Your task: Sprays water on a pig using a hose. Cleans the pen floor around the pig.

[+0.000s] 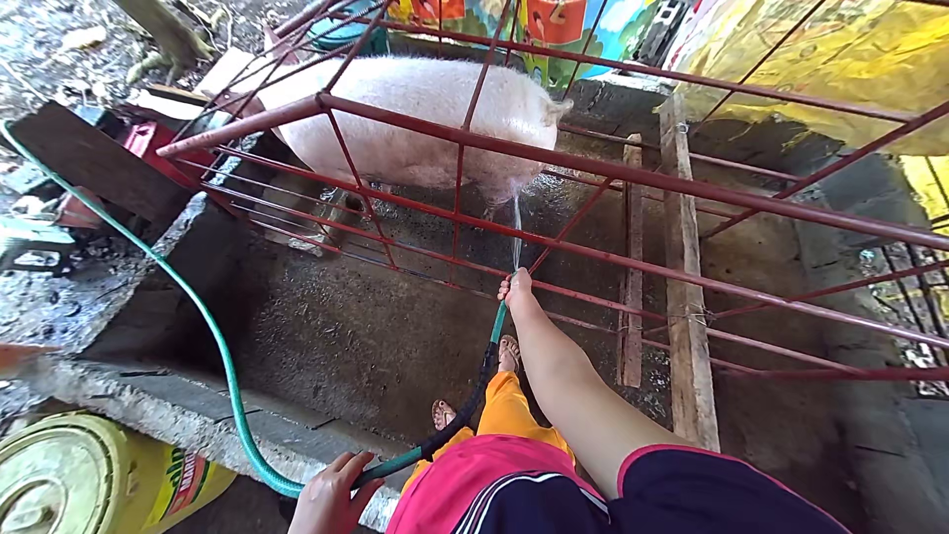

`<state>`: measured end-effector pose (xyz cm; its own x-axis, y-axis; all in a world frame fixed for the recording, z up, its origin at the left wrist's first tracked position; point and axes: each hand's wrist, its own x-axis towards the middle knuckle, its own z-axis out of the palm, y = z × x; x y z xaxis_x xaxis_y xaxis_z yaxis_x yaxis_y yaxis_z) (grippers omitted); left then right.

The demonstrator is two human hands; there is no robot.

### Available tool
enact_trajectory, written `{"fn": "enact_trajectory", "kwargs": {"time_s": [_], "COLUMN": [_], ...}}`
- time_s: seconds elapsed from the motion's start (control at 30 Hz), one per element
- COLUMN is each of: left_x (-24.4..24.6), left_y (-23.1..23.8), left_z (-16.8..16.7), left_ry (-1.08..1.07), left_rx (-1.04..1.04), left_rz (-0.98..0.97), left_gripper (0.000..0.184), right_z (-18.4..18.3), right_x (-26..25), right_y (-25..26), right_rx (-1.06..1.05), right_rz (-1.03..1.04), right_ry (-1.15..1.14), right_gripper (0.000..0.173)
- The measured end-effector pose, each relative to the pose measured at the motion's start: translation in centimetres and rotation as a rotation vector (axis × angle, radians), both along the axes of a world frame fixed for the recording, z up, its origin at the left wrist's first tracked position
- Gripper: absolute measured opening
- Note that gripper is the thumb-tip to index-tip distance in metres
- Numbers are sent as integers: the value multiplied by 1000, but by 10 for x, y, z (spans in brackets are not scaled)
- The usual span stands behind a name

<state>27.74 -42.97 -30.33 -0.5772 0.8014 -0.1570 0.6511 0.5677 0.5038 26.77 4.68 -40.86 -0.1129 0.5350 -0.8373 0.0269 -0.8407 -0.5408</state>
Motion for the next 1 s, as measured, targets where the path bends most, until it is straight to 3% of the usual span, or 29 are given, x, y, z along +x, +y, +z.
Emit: {"fn": "enact_trajectory", "kwargs": {"time_s": [0.23, 0.63, 1.0], "left_x": [-1, 14, 13], "left_y": [5, -2, 0], "left_z": [-1, 7, 9], "left_ry": [14, -132, -99], "left_rx": [-17, -104, -78], "left_rz": [-17, 14, 20], "left_gripper": [32, 31, 31], "right_z": [1, 23, 18], "right_x": [4, -55, -55], "right_y": [6, -16, -12], "right_rx": [22, 74, 54], "right_rz": [-53, 309, 308], "right_ry": [40, -16, -103], "right_gripper": [45, 43, 42]}}
